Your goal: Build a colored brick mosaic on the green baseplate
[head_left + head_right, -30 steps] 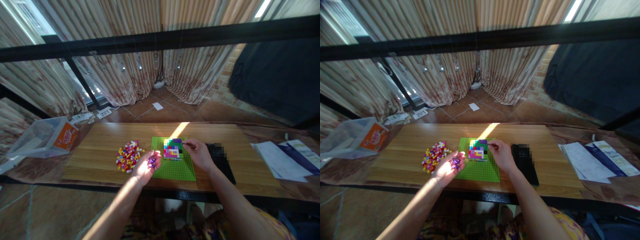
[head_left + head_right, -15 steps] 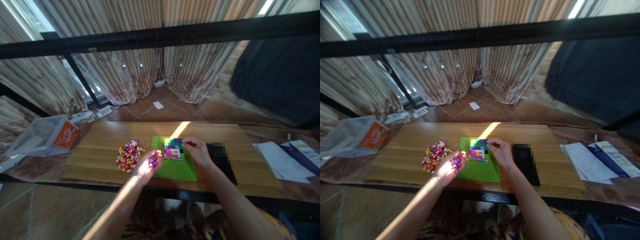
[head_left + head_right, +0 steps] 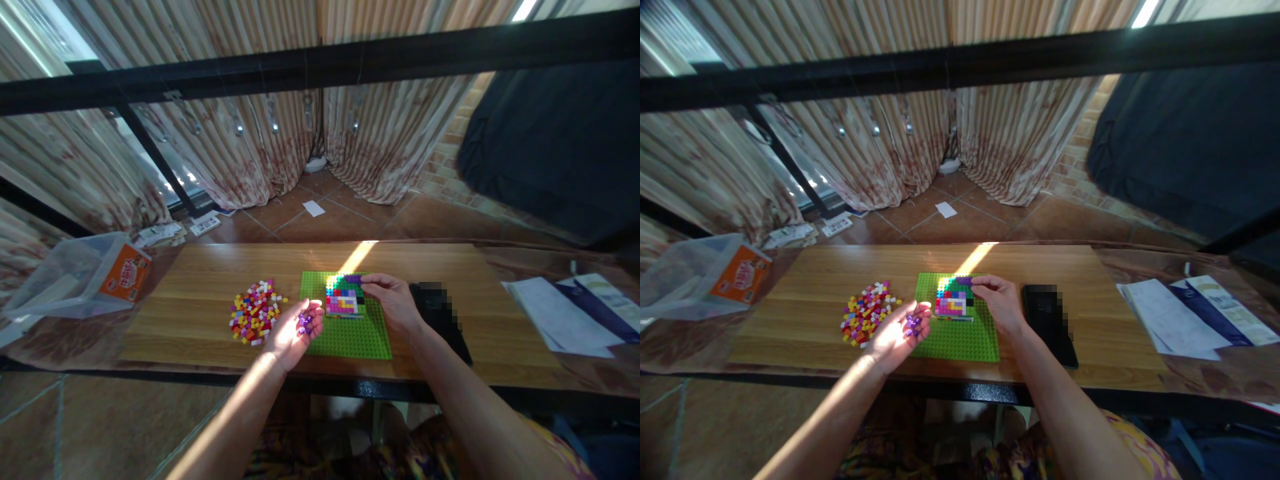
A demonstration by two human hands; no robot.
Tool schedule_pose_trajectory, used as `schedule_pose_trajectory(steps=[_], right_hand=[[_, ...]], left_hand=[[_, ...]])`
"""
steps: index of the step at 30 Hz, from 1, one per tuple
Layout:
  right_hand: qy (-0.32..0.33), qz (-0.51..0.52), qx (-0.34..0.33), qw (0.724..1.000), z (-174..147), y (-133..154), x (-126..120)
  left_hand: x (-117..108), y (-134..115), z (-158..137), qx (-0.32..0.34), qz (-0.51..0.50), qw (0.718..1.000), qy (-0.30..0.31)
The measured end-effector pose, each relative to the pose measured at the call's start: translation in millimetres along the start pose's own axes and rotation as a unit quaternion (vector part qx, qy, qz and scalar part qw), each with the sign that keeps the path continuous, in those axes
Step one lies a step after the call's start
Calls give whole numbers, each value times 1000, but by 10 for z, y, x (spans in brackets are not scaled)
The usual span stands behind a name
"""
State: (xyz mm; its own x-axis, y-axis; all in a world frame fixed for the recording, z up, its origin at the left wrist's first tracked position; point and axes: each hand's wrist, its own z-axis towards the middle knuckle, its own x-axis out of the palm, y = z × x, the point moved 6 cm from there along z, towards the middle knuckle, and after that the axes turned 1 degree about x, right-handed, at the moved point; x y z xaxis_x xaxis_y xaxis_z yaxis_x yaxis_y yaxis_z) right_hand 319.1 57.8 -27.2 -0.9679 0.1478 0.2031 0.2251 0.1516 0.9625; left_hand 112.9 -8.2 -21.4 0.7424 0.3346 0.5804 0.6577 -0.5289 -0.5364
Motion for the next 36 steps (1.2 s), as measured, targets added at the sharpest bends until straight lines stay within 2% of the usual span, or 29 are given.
schedule_pose_trajectory(steps=[11,14,19,21,24,26,28,33,36], right_hand=[[2,-18,-25,1000,-33,30,19],[5,-37,-62,997,-41,103,-13],[-50,-93,-145,984,-114,310,-143],[-31,-121,-181,975,-220,409,-93],[55,-199,-243,948,-460,548,117],[128,-267,-278,914,-624,599,284],[170,-319,-316,877,-743,628,397],[153,-406,-389,812,-791,622,473],[143,-438,-407,789,-778,580,501]], left_hand=[[163,-25,-67,11,8,1000,26],[241,-38,-106,8,-14,999,48],[401,-27,-143,-14,-54,997,59],[468,-12,-149,-23,-68,995,63],[550,12,-151,-28,-92,992,87],[590,35,-152,-36,-106,987,114],[618,58,-156,-45,-116,982,139],[661,89,-167,-53,-128,977,162],[694,93,-176,-53,-128,975,172]])
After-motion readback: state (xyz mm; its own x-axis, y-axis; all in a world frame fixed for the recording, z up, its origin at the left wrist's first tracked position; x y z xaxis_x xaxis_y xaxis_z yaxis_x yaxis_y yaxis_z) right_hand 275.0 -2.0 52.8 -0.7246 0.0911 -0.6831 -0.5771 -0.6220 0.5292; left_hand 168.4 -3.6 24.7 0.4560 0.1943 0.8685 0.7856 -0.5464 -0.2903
